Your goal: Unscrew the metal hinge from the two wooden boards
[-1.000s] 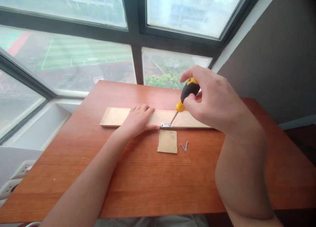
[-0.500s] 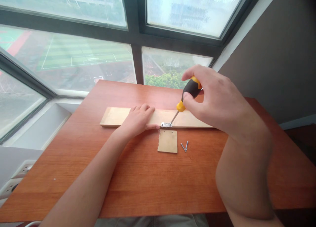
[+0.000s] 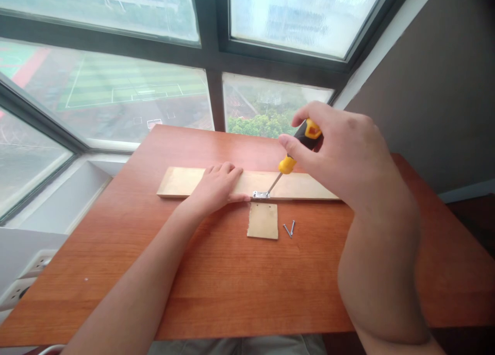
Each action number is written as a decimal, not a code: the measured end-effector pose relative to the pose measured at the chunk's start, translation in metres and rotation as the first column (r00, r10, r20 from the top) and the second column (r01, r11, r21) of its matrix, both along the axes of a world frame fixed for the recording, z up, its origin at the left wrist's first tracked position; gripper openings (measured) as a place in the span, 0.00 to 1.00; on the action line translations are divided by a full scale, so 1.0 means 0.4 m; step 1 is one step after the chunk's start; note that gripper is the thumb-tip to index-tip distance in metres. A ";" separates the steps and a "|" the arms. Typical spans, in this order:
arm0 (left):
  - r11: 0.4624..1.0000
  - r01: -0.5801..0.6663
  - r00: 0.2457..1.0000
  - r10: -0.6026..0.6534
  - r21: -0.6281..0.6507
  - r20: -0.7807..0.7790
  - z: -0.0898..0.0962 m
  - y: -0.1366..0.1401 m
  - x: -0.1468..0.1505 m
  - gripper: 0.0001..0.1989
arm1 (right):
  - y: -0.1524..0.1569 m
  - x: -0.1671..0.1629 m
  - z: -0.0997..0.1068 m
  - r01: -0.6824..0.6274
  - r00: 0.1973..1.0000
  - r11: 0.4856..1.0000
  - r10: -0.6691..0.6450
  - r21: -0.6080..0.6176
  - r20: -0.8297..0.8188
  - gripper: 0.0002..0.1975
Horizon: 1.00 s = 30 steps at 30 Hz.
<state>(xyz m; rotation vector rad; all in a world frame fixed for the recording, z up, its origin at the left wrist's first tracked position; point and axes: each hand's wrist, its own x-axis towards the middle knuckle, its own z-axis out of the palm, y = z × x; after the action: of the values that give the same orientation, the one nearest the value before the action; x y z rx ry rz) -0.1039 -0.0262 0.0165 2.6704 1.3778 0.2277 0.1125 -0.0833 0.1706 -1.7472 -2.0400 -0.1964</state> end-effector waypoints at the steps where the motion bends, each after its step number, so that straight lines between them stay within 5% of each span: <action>1: 1.000 -0.001 1.000 0.001 -0.001 0.000 0.001 0.000 0.001 0.35 | 0.002 -0.002 -0.001 0.019 1.000 1.000 -0.019 0.012 0.002 0.12; 7: 1.000 -0.002 1.000 0.002 0.001 0.001 0.004 -0.003 0.000 0.35 | -0.010 -0.003 0.008 -0.154 0.987 0.987 0.152 -0.047 -0.055 0.16; 13: 1.000 0.002 1.000 -0.002 0.009 -0.014 -0.002 -0.001 -0.001 0.36 | -0.003 -0.003 0.001 -0.006 1.000 1.000 0.006 0.015 0.009 0.10; 18: 1.000 0.002 1.000 -0.002 0.015 -0.014 -0.005 -0.001 -0.001 0.36 | -0.003 0.000 -0.002 -0.135 0.990 0.991 0.134 -0.023 -0.044 0.12; 23: 1.000 0.001 1.000 -0.001 0.008 -0.011 -0.003 -0.001 0.000 0.36 | 0.003 -0.005 -0.004 -0.025 1.000 0.999 0.025 0.036 0.000 0.14; 27: 1.000 0.001 1.000 -0.001 0.005 -0.010 -0.001 -0.001 0.000 0.36 | 0.002 -0.004 0.000 -0.121 0.992 0.992 0.122 0.026 -0.030 0.06; 30: 1.000 -0.003 1.000 0.003 0.008 -0.008 0.000 -0.002 0.000 0.36 | -0.001 0.001 0.002 -0.183 0.981 0.983 0.183 0.006 -0.057 0.14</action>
<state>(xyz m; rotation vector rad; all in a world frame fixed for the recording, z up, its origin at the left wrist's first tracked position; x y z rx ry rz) -0.1039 -0.0271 0.0165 2.6789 1.3869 0.2237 0.1128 -0.0839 0.1713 -1.5352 -2.1428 -0.0881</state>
